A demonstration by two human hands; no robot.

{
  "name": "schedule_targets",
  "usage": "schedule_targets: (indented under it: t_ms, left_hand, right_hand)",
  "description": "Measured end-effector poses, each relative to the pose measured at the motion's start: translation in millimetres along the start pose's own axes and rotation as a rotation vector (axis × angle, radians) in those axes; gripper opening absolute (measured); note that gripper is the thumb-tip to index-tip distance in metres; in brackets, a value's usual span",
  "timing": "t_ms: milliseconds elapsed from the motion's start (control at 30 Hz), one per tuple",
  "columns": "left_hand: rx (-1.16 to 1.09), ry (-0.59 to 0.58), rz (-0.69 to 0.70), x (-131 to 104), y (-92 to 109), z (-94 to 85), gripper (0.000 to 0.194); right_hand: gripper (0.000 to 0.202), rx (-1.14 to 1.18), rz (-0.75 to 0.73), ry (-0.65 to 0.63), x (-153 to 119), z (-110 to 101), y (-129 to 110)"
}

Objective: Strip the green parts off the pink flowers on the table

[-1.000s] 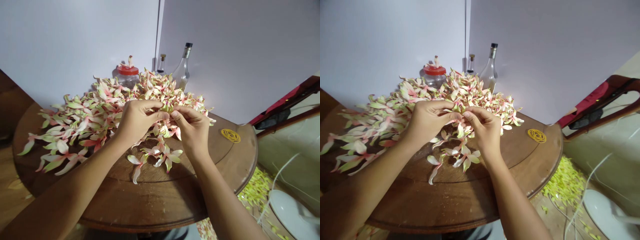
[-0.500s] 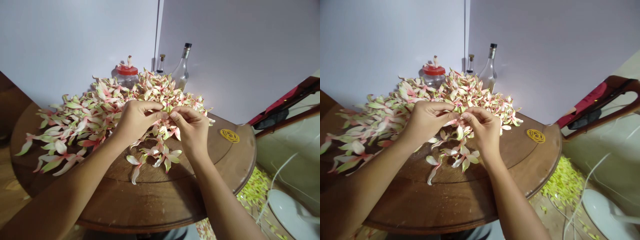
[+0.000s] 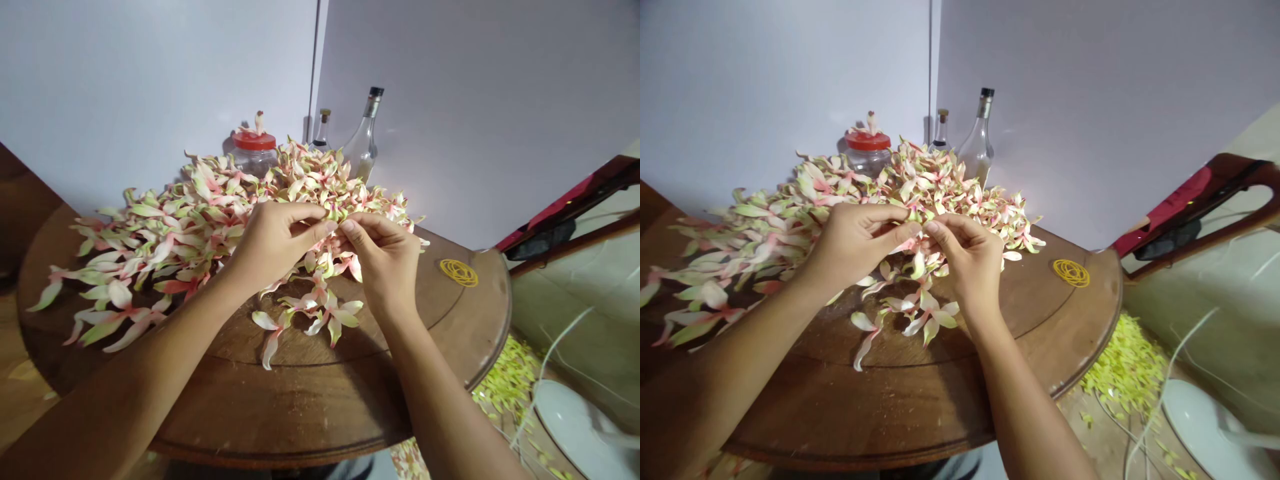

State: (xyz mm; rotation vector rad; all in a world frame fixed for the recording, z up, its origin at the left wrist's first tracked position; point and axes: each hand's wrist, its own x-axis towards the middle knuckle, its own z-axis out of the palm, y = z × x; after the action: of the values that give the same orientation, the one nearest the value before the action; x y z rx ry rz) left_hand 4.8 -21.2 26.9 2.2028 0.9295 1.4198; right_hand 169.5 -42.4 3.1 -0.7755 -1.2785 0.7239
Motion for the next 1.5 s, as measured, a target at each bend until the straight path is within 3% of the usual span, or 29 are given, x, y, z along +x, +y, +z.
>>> schedule_targets:
  t_ms: [233,600,867,1033,1400,1500]
  left_hand:
    - [-0.093,-0.011,-0.025,0.9,-5.8,1.8,0.017]
    - [-0.106,-0.042,-0.034,1.5,-4.9,0.2,0.014]
    - [-0.242,-0.079,-0.086,1.6,1.5,2.4,0.017]
    - [-0.227,-0.046,-0.096,2.4,0.4,2.5,0.026]
    - [-0.216,-0.051,-0.096,2.2,-0.7,2.5,0.024]
    - [-0.174,-0.001,-0.093,0.3,1.6,4.1,0.022]
  right_hand:
    - [0.009,0.015,0.014,0.003,0.1,0.7,-1.1]
    - [0.013,0.003,0.016,-0.010,0.7,-0.4,0.5]
    - [0.010,0.005,-0.016,-0.023,1.3,0.6,-1.9]
    - [0.007,-0.036,-0.035,-0.037,0.2,1.5,-4.5]
    - [0.003,-0.007,-0.051,-0.018,0.3,2.0,-6.7]
    - [0.004,-0.063,-0.043,-0.028,-1.1,2.3,-6.4]
